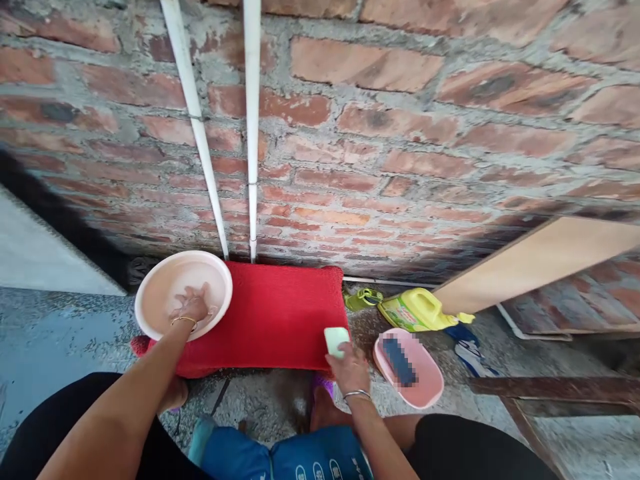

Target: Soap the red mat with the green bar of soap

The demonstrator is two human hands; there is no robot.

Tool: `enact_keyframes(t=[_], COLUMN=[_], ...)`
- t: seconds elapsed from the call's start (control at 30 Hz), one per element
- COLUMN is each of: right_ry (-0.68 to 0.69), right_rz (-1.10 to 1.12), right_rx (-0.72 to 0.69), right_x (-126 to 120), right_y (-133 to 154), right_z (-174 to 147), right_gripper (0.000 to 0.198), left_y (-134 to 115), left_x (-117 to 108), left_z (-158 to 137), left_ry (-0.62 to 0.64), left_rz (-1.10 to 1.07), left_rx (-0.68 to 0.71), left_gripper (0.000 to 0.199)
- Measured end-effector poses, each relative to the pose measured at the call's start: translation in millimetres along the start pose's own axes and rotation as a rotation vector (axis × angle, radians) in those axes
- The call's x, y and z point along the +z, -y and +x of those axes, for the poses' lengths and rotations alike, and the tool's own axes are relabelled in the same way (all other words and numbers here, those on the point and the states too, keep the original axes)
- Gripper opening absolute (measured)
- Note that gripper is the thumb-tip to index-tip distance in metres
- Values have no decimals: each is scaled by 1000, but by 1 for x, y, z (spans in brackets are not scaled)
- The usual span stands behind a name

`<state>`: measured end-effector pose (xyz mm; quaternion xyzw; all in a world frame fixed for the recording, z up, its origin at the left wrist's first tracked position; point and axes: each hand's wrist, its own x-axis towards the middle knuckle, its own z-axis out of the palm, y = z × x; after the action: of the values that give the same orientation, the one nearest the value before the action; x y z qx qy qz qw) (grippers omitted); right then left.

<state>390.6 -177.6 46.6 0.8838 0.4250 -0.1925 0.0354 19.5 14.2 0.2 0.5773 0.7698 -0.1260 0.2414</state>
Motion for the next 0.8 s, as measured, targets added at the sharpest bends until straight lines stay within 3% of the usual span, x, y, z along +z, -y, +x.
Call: enact_keyframes(t=[0.1,0.23,0.37,0.5,0.8], right_ry=[168,326,346,306,24], right_rz=[36,-81,-132,-120,142], right_rx=[-359,-792,-922,-807,-146], right_x=[29,64,80,71,38], right_y=[77,174,220,200,54], right_z=[-30,-78,-91,-65,9], right_gripper=[25,30,37,35,18], left_y=[1,2,1,-2,-2], left_x=[0,-1,-3,-8,-15], left_z=[1,2,1,-4,-14], left_ry=[19,37,46,51,55], left_rz=[16,23,35,48,46], left_rx=[-23,-23,-18,-19,-5], left_gripper=[74,76,78,70,75])
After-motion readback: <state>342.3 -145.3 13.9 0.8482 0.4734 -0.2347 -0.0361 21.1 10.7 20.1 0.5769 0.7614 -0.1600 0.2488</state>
